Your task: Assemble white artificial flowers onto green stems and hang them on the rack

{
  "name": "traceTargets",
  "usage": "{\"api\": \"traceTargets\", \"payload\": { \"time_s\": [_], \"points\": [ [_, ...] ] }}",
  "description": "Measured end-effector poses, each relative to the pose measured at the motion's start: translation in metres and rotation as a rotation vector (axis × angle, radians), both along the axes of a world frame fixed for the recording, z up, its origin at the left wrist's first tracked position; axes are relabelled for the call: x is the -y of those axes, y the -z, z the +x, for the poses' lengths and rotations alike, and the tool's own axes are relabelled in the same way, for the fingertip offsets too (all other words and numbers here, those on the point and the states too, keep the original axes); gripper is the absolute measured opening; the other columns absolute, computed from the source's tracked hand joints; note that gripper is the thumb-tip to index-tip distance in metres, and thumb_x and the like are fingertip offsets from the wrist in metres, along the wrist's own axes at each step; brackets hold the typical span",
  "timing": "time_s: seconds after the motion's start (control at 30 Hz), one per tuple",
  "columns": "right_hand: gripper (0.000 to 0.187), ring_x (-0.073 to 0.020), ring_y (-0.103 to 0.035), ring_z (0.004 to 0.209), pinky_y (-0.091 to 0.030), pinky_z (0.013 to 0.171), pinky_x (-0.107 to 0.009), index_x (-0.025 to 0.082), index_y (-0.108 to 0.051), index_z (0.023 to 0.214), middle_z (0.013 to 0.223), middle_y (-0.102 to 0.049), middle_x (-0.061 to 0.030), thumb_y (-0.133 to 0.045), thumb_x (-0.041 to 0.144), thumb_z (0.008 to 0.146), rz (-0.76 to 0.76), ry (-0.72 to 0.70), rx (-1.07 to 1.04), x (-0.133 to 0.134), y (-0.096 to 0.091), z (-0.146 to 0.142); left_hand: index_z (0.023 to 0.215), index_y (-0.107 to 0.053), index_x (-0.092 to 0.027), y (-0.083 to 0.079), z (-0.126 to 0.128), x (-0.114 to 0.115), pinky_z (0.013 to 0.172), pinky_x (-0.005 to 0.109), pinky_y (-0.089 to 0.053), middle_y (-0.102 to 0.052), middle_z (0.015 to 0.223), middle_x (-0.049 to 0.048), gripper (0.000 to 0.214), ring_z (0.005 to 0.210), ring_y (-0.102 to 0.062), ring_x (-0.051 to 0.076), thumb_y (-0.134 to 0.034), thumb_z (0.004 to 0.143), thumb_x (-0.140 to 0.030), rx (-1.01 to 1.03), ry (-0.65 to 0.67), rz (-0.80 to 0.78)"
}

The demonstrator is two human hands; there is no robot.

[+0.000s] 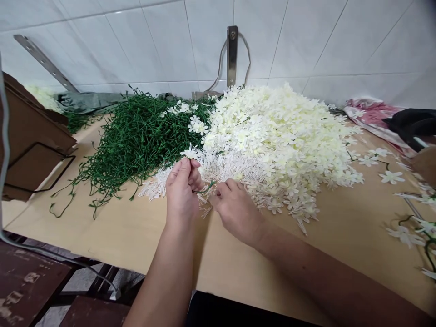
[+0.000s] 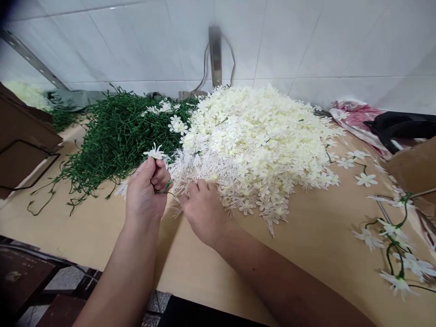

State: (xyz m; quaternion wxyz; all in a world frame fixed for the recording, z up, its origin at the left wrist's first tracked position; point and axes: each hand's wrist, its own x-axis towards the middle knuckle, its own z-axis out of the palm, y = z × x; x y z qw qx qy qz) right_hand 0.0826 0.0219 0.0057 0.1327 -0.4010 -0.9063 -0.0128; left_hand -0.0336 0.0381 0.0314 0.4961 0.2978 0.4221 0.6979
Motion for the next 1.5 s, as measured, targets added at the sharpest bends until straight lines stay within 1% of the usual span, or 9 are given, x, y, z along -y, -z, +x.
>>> {"api": "traceTargets", "payload": {
  "time_s": [0.17,0.37,0.57,0.73,0.8,0.93,1.13,1.33,1.5],
  "points": [
    [0.017,-0.0227,-0.048,0.081,-0.038,0.072,-0.036,0.013,-0.063,0.08,0.08,-0.06,-0.0107,-0.048,0.007,0.079,-0.046,0.01,0.018,-0.007,0.002,0.008,0.065,-0.051,-0.014,0.001,-0.001,0.001,0.037,0.015,-0.017,-0.022,0.045,-0.0084,0.021,0.038,-0.019,0.003,-0.054,0.078,-0.031,0.019,0.049,0.016],
    [0.012,-0.0194,-0.052,0.08,-0.042,0.074,-0.033,0.015,-0.061,0.073,0.078,-0.061,-0.0074,-0.051,0.013,0.08,-0.176,0.089,-0.415,-0.017,-0.002,0.039,0.065,-0.052,-0.014,0.003,0.005,0.004,0.039,0.017,-0.015,-0.023,0.045,-0.0084,0.024,0.039,-0.019,0.003,-0.055,0.076,-0.035,-0.162,0.204,-0.036],
    [0.013,-0.0124,-0.054,0.06,-0.043,0.054,-0.025,0.018,-0.052,0.07,0.07,-0.061,-0.0025,-0.055,0.029,0.077,-0.567,0.395,-1.069,-0.015,-0.006,0.073,0.064,-0.054,-0.015,0.006,0.009,0.007,0.044,0.019,-0.022,-0.033,0.049,-0.0054,0.029,0.045,-0.029,0.006,-0.047,0.08,-0.038,-0.557,0.466,-0.059],
    [0.02,-0.005,-0.045,0.044,-0.037,0.041,-0.018,0.018,-0.05,0.066,0.061,-0.059,0.0019,-0.061,0.033,0.073,-0.735,0.454,-1.339,-0.01,-0.005,0.087,0.068,-0.058,-0.016,0.008,0.013,0.011,0.059,0.022,-0.036,-0.053,0.067,0.0005,0.027,0.063,-0.047,0.01,-0.043,0.083,-0.032,-0.973,0.861,0.047],
    [0.022,-0.0044,-0.045,0.043,-0.037,0.04,-0.018,0.017,-0.051,0.066,0.06,-0.058,0.0028,-0.064,0.034,0.07,-0.79,0.445,-1.407,-0.008,-0.005,0.089,0.067,-0.058,-0.016,0.01,0.014,0.011,0.061,0.023,-0.038,-0.053,0.07,0.001,0.027,0.067,-0.049,0.012,-0.043,0.083,-0.03,-1.125,0.92,0.113],
    [0.025,-0.0064,-0.053,0.053,-0.046,0.047,-0.018,0.017,-0.057,0.071,0.067,-0.061,0.0015,-0.074,0.03,0.058,-0.93,0.432,-1.562,-0.006,-0.007,0.091,0.066,-0.058,-0.017,0.016,0.013,0.006,0.067,0.027,-0.039,-0.053,0.069,0.0017,0.031,0.07,-0.05,0.014,-0.038,0.085,-0.031,-1.334,0.729,0.131],
    [0.02,-0.0091,-0.06,0.06,-0.051,0.055,-0.021,0.018,-0.059,0.066,0.071,-0.064,0.0008,-0.074,0.027,0.058,-1.019,0.392,-1.567,-0.006,-0.006,0.097,0.084,-0.064,-0.022,0.029,0.011,0.0,0.068,0.031,-0.038,-0.059,0.082,0.0042,0.02,0.076,-0.053,0.017,-0.045,0.081,-0.028,-1.368,0.372,0.0],
    [0.019,-0.0062,-0.05,0.05,-0.046,0.048,-0.019,0.018,-0.061,0.066,0.061,-0.057,0.0036,-0.073,0.032,0.059,-0.838,0.416,-1.497,-0.004,-0.004,0.092,0.074,-0.061,-0.02,0.033,0.022,-0.003,0.061,0.03,-0.035,-0.056,0.075,0.0044,0.012,0.068,-0.05,0.017,-0.053,0.076,-0.029,-1.486,0.391,-0.047],
    [0.019,-0.0071,-0.053,0.053,-0.046,0.052,-0.021,0.017,-0.06,0.065,0.059,-0.058,0.0031,-0.073,0.029,0.058,-0.834,0.401,-1.462,-0.001,-0.008,0.086,0.07,-0.058,-0.02,0.034,0.024,-0.004,0.058,0.028,-0.033,-0.056,0.072,0.0031,0.012,0.065,-0.049,0.016,-0.052,0.077,-0.027,-1.431,0.34,-0.031]
  ]
}}
